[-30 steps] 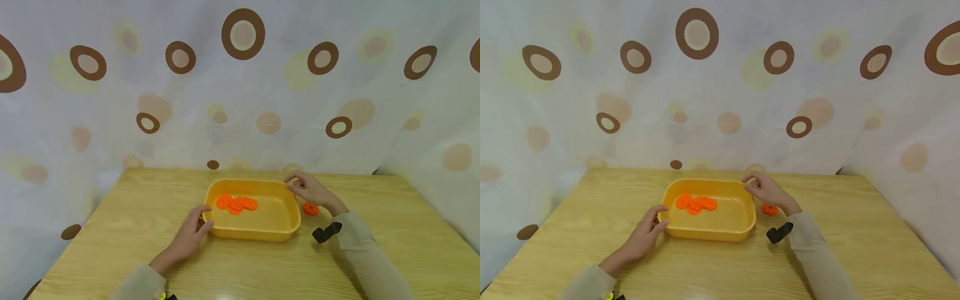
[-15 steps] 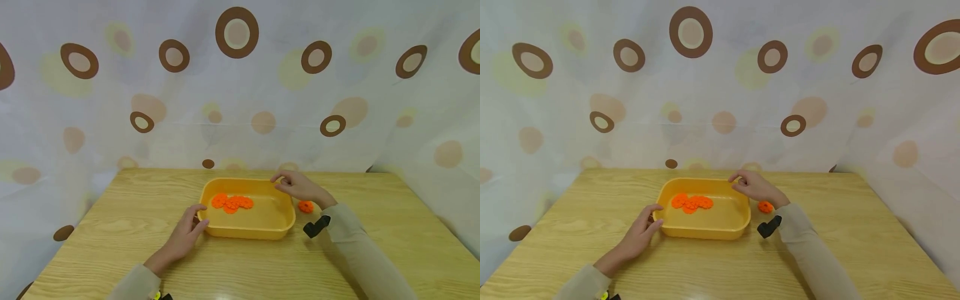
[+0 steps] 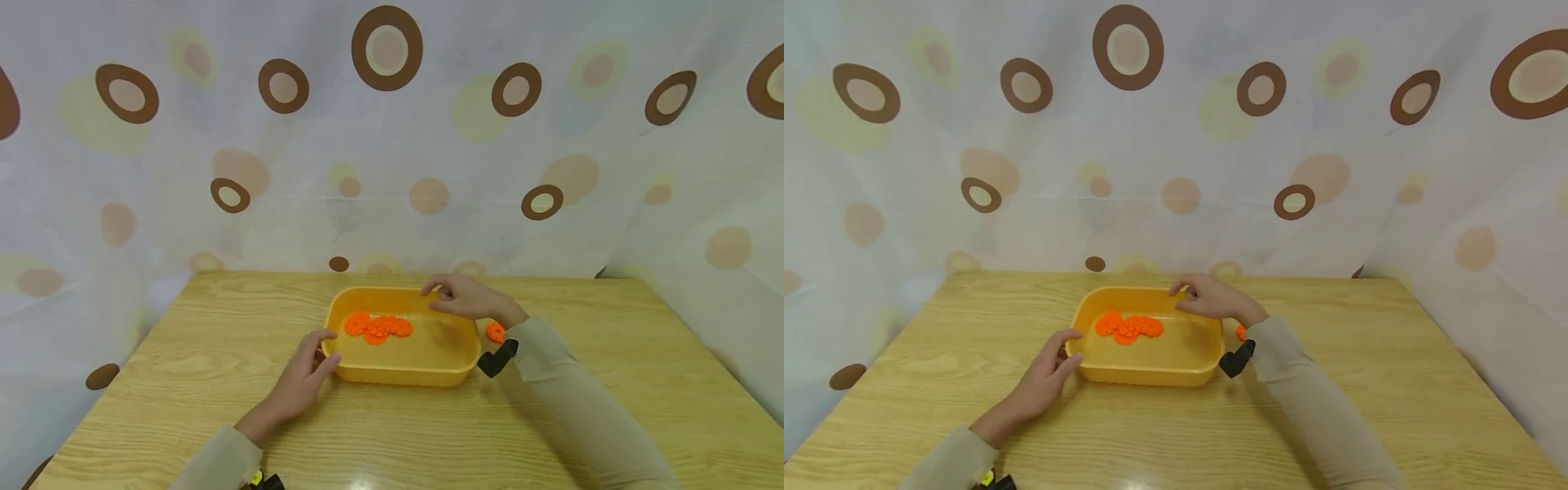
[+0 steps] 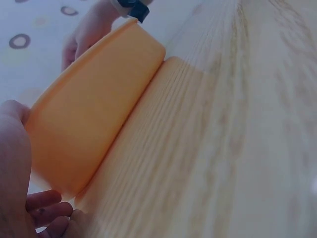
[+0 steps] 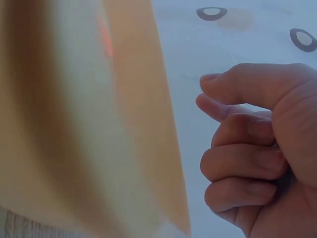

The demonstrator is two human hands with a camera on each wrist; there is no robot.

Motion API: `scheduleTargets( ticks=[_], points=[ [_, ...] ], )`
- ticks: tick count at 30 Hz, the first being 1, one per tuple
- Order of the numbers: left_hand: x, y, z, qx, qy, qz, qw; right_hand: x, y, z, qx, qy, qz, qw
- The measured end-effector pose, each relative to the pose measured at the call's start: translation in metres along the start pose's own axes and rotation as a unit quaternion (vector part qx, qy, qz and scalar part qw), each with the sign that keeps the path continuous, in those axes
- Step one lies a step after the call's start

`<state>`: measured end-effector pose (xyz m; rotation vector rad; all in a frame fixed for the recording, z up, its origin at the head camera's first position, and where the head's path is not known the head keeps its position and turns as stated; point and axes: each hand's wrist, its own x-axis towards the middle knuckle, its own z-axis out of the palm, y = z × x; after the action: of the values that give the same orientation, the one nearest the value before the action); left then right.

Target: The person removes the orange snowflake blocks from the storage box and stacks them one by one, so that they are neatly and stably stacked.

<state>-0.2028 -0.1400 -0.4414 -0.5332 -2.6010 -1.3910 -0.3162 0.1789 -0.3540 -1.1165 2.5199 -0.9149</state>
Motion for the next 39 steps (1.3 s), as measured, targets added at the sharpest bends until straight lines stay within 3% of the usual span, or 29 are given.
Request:
scheduleTargets(
  ticks=[9, 17, 30, 39],
  points=[
    [0.002, -0.008, -0.005, -0.029, 0.004, 0.012, 0.9995, 0.013, -0.011, -0.005, -0.014, -0.036, 0.001, 0.9992],
    [-0.002, -0.007, -0.006, -0.038, -0.001, -0.009, 0.9992, 0.026, -0.016, -0.001, -0.040, -0.048, -0.013, 0.9980],
    [0.001, -0.004, -0.004, -0.046, -0.004, 0.005, 0.9989, 0.044, -0.013, 0.005, -0.048, -0.081, 0.026, 0.9953],
    [0.001, -0.005, -0.005, -0.046, -0.023, -0.009, 0.9986, 0.046, -0.004, 0.016, -0.036, -0.103, 0.037, 0.9934]
  ],
)
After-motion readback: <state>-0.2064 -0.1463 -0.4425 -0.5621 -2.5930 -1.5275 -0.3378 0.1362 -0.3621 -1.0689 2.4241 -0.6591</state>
